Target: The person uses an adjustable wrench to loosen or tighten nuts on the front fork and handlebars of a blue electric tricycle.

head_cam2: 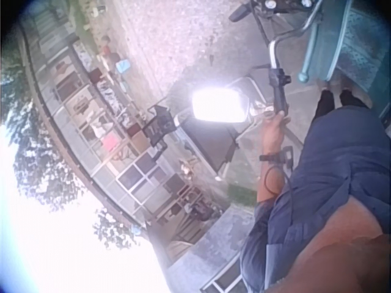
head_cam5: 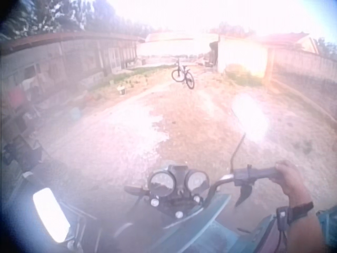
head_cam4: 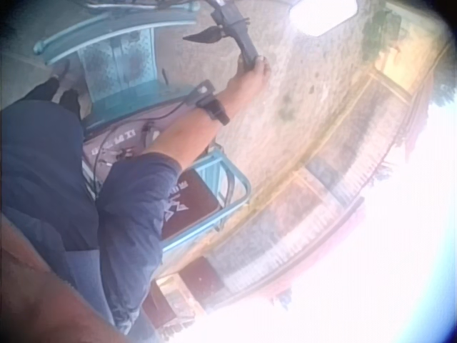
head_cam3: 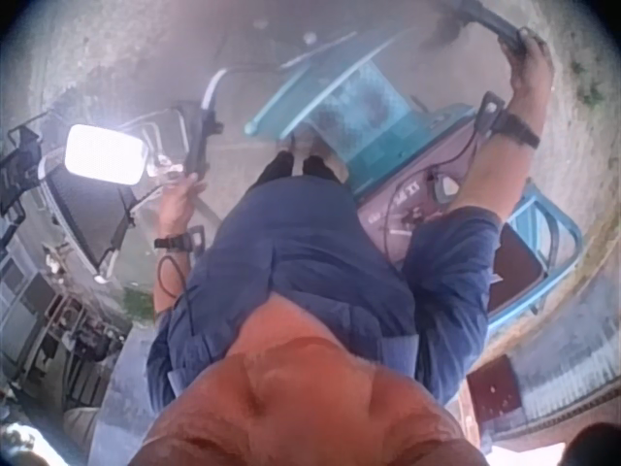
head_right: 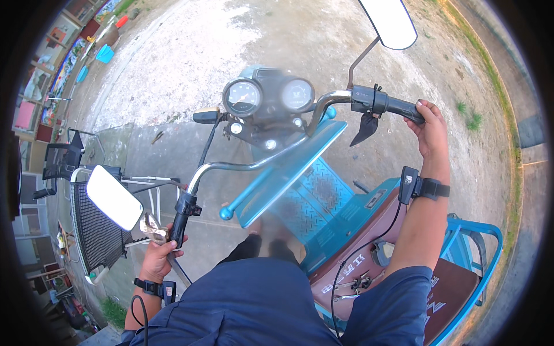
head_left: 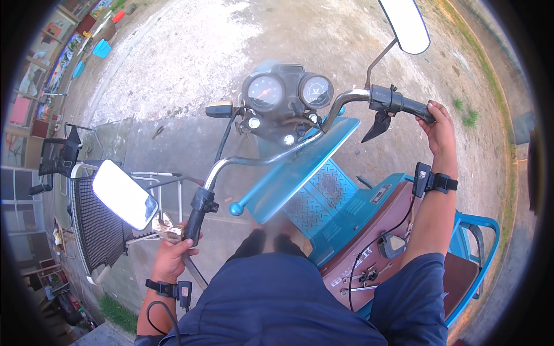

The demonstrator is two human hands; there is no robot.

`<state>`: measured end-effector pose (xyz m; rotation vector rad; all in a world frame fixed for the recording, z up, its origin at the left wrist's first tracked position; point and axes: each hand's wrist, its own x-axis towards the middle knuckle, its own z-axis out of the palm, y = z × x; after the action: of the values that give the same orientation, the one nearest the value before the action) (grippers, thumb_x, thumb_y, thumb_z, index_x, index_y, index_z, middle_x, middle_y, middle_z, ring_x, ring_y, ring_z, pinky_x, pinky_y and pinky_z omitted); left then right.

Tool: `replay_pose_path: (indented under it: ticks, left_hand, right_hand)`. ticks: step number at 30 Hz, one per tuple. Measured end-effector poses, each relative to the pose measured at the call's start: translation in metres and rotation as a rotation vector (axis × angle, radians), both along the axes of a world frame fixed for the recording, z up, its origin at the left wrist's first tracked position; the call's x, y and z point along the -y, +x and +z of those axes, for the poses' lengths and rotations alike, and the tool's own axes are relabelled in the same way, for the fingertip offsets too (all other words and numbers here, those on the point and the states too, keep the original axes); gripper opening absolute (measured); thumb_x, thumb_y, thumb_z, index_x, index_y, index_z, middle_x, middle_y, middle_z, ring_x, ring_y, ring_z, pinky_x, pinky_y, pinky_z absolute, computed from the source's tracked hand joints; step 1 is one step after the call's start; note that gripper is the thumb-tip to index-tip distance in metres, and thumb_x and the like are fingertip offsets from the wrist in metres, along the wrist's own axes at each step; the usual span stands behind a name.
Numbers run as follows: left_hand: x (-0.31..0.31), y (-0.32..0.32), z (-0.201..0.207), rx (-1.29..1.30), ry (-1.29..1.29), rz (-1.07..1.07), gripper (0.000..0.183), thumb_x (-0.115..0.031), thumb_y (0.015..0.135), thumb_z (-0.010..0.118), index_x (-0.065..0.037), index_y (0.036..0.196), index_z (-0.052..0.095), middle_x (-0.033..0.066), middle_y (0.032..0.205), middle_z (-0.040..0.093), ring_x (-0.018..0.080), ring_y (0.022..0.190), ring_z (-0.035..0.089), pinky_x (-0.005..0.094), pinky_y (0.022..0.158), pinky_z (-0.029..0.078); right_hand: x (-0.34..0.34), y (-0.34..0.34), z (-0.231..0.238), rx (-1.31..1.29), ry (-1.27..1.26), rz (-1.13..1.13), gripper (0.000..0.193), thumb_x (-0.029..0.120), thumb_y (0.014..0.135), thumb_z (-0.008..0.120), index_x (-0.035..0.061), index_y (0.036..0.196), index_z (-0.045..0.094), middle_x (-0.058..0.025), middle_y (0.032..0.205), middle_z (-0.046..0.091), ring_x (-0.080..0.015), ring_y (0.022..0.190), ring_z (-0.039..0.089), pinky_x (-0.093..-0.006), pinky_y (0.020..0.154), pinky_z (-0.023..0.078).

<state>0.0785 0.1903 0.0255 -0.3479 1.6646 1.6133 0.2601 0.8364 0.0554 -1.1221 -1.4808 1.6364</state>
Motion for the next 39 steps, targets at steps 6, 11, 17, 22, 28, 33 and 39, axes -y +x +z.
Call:
replay_pose_path:
  ticks: [6,11,17,22,28,33,39]
  left_hand:
    - [0.015,0.011,-0.042,0.09,-0.079,-0.125,0.055,0.001,0.082,0.068,-0.001,0.135,0.051,0.0124,0.109,0.069,0.0216,0.099,0.069,0.0325,0.074,0.061]
    - [0.013,0.024,-0.05,0.083,-0.07,-0.13,0.056,0.002,0.083,0.066,0.001,0.137,0.049,0.0124,0.11,0.068,0.0213,0.099,0.069,0.0323,0.076,0.061]
    - [0.004,0.024,-0.047,0.043,-0.048,-0.194,0.061,0.004,0.085,0.061,0.001,0.143,0.043,0.0119,0.113,0.066,0.0195,0.1,0.067,0.0306,0.078,0.059]
    - [-0.009,0.023,-0.049,-0.021,-0.051,-0.186,0.057,0.003,0.087,0.062,0.0,0.141,0.046,0.0064,0.112,0.065,0.0147,0.093,0.066,0.0308,0.078,0.059]
    - [-0.018,0.02,-0.043,-0.029,-0.09,-0.193,0.054,0.002,0.088,0.063,0.001,0.14,0.048,0.0053,0.112,0.063,0.0138,0.092,0.064,0.0316,0.08,0.058]
    - [-0.017,0.022,-0.049,-0.004,-0.074,-0.215,0.055,0.0,0.09,0.063,0.001,0.142,0.045,0.0053,0.11,0.063,0.0135,0.088,0.064,0.0302,0.075,0.059]
    - [-0.019,0.02,-0.062,0.077,-0.037,-0.244,0.055,-0.003,0.092,0.062,-0.001,0.144,0.043,0.0047,0.106,0.063,0.0133,0.084,0.064,0.0301,0.068,0.059]
  right_hand:
    - [0.007,-0.007,0.018,-0.027,0.068,0.056,0.023,0.016,0.093,0.064,0.0043,0.111,0.059,-0.0085,0.093,0.066,-0.0193,0.077,0.067,-0.027,0.069,0.056]
    - [0.007,-0.023,0.044,-0.032,0.175,0.097,0.023,0.016,0.092,0.065,0.004,0.111,0.061,-0.0073,0.092,0.067,-0.0177,0.077,0.067,-0.0259,0.068,0.056]
    - [-0.01,-0.022,0.058,-0.059,0.22,0.107,0.023,0.016,0.093,0.066,0.0038,0.112,0.063,-0.0061,0.094,0.066,-0.0161,0.08,0.067,-0.0288,0.074,0.059]
    - [-0.022,-0.017,0.046,-0.095,0.182,0.057,0.027,0.013,0.094,0.064,0.0007,0.117,0.059,-0.0079,0.101,0.063,-0.0182,0.088,0.066,-0.0319,0.078,0.06]
    - [-0.031,-0.009,0.015,-0.197,0.119,0.037,0.027,0.011,0.095,0.062,0.001,0.119,0.057,-0.0085,0.106,0.062,-0.0193,0.096,0.065,-0.0354,0.085,0.059]
    - [-0.029,-0.014,0.004,-0.222,0.116,0.033,0.028,0.011,0.095,0.061,0.0009,0.121,0.057,-0.0101,0.109,0.063,-0.0203,0.099,0.065,-0.0374,0.087,0.059]
    - [-0.021,-0.026,0.008,-0.246,0.099,0.033,0.029,0.011,0.096,0.061,0.0013,0.122,0.056,-0.0135,0.114,0.064,-0.022,0.103,0.065,-0.0376,0.088,0.059]
